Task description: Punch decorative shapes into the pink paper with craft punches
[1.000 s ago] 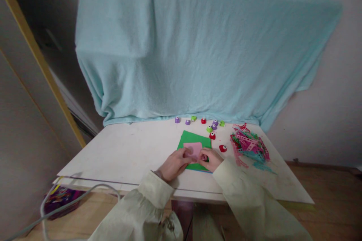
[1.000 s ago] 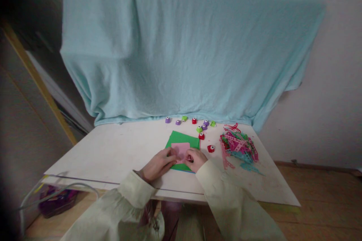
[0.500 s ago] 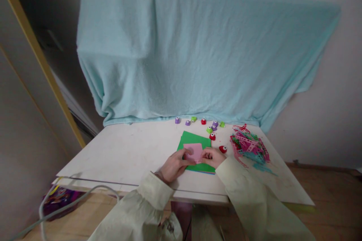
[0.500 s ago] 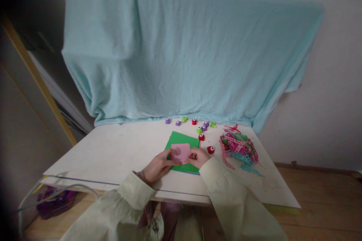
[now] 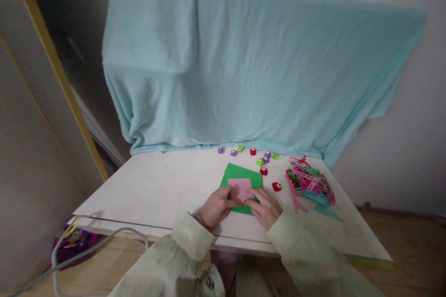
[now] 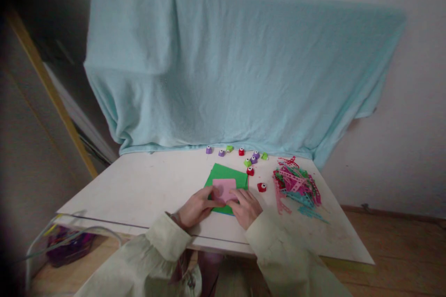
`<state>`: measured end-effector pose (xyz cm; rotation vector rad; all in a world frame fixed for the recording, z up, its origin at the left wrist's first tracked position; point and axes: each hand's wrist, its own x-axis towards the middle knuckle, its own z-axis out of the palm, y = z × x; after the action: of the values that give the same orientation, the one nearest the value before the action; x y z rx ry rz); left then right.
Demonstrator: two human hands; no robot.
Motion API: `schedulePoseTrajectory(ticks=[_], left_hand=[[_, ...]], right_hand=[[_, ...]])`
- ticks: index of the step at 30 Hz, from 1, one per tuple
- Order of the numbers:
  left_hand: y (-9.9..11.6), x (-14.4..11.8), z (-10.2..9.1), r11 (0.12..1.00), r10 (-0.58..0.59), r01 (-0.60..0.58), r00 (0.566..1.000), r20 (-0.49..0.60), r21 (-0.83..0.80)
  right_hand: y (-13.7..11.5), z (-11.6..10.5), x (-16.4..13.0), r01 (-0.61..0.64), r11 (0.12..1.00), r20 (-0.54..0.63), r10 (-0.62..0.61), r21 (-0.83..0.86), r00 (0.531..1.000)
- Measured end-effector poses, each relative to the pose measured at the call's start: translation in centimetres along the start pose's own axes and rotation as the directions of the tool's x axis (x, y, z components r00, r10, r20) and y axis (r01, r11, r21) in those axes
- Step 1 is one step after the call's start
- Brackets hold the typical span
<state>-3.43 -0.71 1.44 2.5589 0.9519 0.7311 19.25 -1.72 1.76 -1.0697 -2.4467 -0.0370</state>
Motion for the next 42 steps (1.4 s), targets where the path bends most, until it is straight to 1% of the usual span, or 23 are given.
schedulePoseTrajectory(ticks=[3, 6, 8, 13, 16, 20, 23, 25, 30, 34, 42], left_hand=[[0.1, 0.0, 0.0, 1.0, -0.002, 0.002, 1.0, 0.008, 0.019], [0.1, -0.1, 0.0, 0.999, -0.001, 0.001, 1.0, 0.006, 0.033], [0.2, -0.2, 0.0, 0.999, 0.001, -0.002, 1.0, 0.015, 0.05], [0.2, -0.5, 0.0, 0.995, -0.011, 0.007, 0.999, 0.033, 0.104], [0.4, -0.5, 0.2, 0.99, -0.017, 0.013, 0.999, 0.027, 0.139], [1.0, -0.4, 0.3, 0.967, 0.005, -0.007, 1.0, 0.007, 0.254], [1.3, -0.6, -0.1, 0.946, 0.043, -0.049, 0.999, 0.025, 0.32], [1.3, -1.0, -0.5, 0.937, 0.043, -0.056, 0.998, 0.045, 0.346], [1.0, -2.2, -1.2, 0.927, 0.0, -0.035, 0.996, 0.094, 0.373], [0.7, -2.9, -1.6, 0.926, -0.02, -0.023, 0.994, 0.109, 0.378], [0.7, -4.0, -2.7, 0.92, -0.05, -0.006, 0.99, 0.133, 0.392]], right_hand=[[-0.1, 0.2, -0.9, 0.134, 0.988, 0.028, -0.132, -0.074, 0.991], [0.5, 0.5, -1.5, 0.211, 0.97, 0.041, -0.207, -0.119, 0.977], [1.0, 0.5, -1.8, 0.23, 0.963, 0.039, -0.227, -0.142, 0.973], [2.2, 0.3, -2.8, 0.214, 0.953, 0.022, -0.215, -0.216, 0.976], [2.6, 0.2, -3.4, 0.219, 0.948, 0.021, -0.22, -0.23, 0.975], [2.4, 0.3, -3.5, 0.207, 0.956, 0.003, -0.211, -0.207, 0.978], [2.2, 0.3, -3.4, 0.187, 0.963, -0.006, -0.192, -0.194, 0.981], [2.1, 0.2, -3.3, 0.176, 0.966, -0.002, -0.179, -0.187, 0.984], [2.0, 0.3, -3.4, 0.152, 0.972, -0.004, -0.156, -0.181, 0.988], [1.8, 0.2, -3.4, 0.141, 0.974, -0.025, -0.148, -0.175, 0.989], [1.8, 0.1, -3.4, 0.138, 0.977, -0.003, -0.14, -0.16, 0.99]])
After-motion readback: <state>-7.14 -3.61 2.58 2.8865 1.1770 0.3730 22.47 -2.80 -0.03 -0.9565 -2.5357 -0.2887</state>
